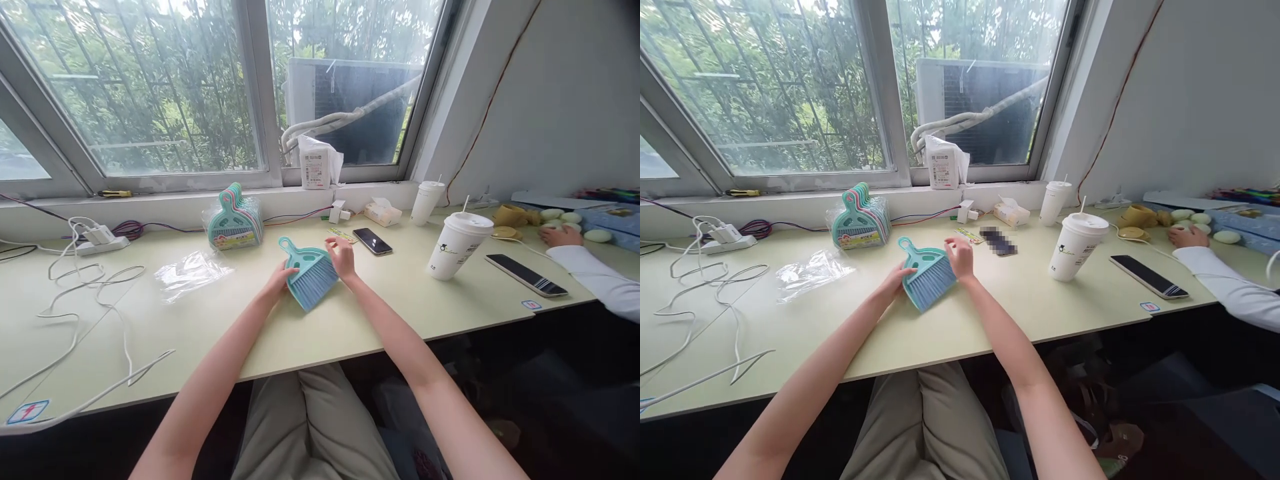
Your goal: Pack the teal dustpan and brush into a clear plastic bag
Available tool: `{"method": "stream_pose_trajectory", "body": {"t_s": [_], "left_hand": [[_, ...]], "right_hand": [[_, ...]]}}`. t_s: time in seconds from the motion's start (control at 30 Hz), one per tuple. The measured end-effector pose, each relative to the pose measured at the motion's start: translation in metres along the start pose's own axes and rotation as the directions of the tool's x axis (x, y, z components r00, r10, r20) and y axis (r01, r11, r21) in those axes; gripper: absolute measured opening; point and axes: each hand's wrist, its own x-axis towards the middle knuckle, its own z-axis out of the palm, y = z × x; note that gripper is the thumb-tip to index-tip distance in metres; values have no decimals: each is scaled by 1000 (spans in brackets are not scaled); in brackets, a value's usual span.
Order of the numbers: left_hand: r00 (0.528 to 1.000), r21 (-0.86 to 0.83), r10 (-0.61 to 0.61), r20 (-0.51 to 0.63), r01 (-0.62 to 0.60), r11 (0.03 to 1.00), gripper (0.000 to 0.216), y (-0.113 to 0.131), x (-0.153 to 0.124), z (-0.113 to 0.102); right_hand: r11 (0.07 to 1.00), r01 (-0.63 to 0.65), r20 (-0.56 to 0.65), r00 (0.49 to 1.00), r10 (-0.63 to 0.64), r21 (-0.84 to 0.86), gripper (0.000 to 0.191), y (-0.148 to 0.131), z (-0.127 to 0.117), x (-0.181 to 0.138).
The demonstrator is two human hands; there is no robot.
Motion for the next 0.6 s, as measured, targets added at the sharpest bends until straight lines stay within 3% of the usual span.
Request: {"method": "stream_pose_trajectory", "body": {"t_s": [0.07,0.1,0.23,0.3,0.43,0.6], "left_hand": [[982,-103,-8,-186,-11,995,37,4,7,-20],[968,-140,-19,-252,-17,990,34,7,11,-31],[887,-290,-52,-460,-94,952,19,17,17,-68],[844,-364,-87,-529,-132,922,13,20,18,-77],[815,-396,-100,-571,-166,903,14,18,20,-80],[808,-354,-49,-587,-202,913,16,16,30,-75]], "right_hand": [[980,-137,-5,990,138,-141,39,26,0,15],[959,-168,64,980,187,-229,41,37,-1,23],[883,-34,436,860,265,-469,46,55,-2,47],[856,-8,489,818,303,-516,46,48,-3,50],[819,-29,472,805,359,-573,37,19,-17,29],[794,159,533,814,231,-587,31,-24,-59,-25]]}}
